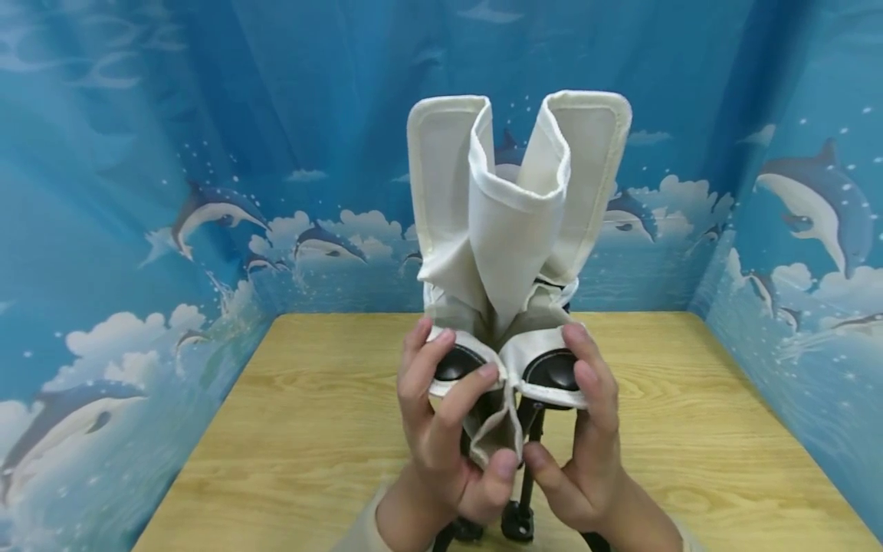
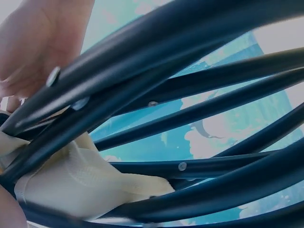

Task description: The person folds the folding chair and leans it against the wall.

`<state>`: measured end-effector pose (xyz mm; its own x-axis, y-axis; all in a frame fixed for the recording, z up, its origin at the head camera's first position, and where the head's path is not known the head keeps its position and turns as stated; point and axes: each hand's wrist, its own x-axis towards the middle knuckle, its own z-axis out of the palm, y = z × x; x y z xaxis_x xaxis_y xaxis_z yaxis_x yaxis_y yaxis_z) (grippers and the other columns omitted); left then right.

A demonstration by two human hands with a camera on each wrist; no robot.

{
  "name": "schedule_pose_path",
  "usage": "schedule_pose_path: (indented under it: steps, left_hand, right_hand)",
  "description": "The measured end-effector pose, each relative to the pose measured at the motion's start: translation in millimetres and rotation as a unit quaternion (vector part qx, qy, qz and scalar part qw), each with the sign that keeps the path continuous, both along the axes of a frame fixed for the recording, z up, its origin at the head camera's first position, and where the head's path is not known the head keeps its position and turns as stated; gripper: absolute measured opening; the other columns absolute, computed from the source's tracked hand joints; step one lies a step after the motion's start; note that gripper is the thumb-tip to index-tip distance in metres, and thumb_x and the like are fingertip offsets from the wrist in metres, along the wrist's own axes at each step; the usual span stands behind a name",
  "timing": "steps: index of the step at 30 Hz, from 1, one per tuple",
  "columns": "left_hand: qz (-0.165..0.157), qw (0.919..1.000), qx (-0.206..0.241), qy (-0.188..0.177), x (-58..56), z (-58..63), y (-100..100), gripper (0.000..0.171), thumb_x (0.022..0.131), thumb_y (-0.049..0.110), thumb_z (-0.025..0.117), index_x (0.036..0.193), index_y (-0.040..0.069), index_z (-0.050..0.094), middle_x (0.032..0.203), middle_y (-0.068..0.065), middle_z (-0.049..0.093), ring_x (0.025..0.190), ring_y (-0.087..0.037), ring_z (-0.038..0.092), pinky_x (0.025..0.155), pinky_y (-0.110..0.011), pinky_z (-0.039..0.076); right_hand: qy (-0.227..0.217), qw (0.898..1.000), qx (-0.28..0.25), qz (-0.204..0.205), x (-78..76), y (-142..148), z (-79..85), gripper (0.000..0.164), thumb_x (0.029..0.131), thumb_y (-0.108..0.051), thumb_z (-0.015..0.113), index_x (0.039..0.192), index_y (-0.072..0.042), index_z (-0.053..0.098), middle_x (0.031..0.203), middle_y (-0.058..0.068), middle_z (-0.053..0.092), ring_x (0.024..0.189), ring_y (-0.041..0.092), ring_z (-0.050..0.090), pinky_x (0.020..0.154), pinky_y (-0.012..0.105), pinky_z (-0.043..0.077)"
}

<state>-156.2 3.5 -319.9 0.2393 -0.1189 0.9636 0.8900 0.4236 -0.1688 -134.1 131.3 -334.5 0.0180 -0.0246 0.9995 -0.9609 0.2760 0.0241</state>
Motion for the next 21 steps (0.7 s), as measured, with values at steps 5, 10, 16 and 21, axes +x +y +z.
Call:
schedule_pose_path:
  steps: [5,10,16,21]
  left_hand:
    - [-0.003,1.0,0.004,0.003,0.4,-6.7,1.1,0.055,0.103,0.038,0.042,0.117,-0.011,0.063,0.14,-0.043,0.049,0.14,-0.049,0.048,0.124,-0.06,0.034]
    - [-0.02,0.9998,-0.006,-0.006,2.3,-14.1,1.2,0.057,0.103,0.037,0.044,0.127,-0.012,0.061,0.153,-0.043,0.039,0.15,-0.051,0.038,0.126,-0.06,0.031]
    - [-0.016,0.9994,-0.024,-0.02,7.1,-21.8,-2.2,0.06,0.104,0.038,0.045,0.133,-0.012,0.058,0.156,-0.044,0.034,0.152,-0.052,0.034,0.127,-0.06,0.029]
    - [-0.004,0.9989,-0.039,-0.028,10.0,-28.1,-8.0,0.063,0.104,0.041,0.047,0.135,-0.012,0.058,0.155,-0.047,0.034,0.15,-0.057,0.035,0.125,-0.063,0.031]
  right_hand:
    - [0.004,1.0,0.018,-0.011,-1.6,4.8,-7.4,0.067,0.11,-0.029,0.053,0.159,0.008,0.026,0.168,0.027,0.031,0.159,0.036,0.029,0.131,0.04,0.024]
    - [-0.006,0.999,0.032,-0.005,-4.1,12.4,-20.1,0.077,0.106,-0.029,0.06,0.163,0.003,0.019,0.168,0.034,0.024,0.159,0.042,0.026,0.132,0.043,0.023]
    - [-0.014,0.999,0.038,-0.007,-0.1,16.4,-27.6,0.083,0.103,-0.03,0.065,0.166,-0.001,0.018,0.168,0.037,0.019,0.16,0.043,0.025,0.133,0.046,0.02]
    - [-0.019,0.999,0.039,-0.015,4.8,20.3,-31.5,0.085,0.103,-0.029,0.067,0.164,0.003,0.019,0.171,0.034,0.019,0.161,0.042,0.024,0.133,0.044,0.02]
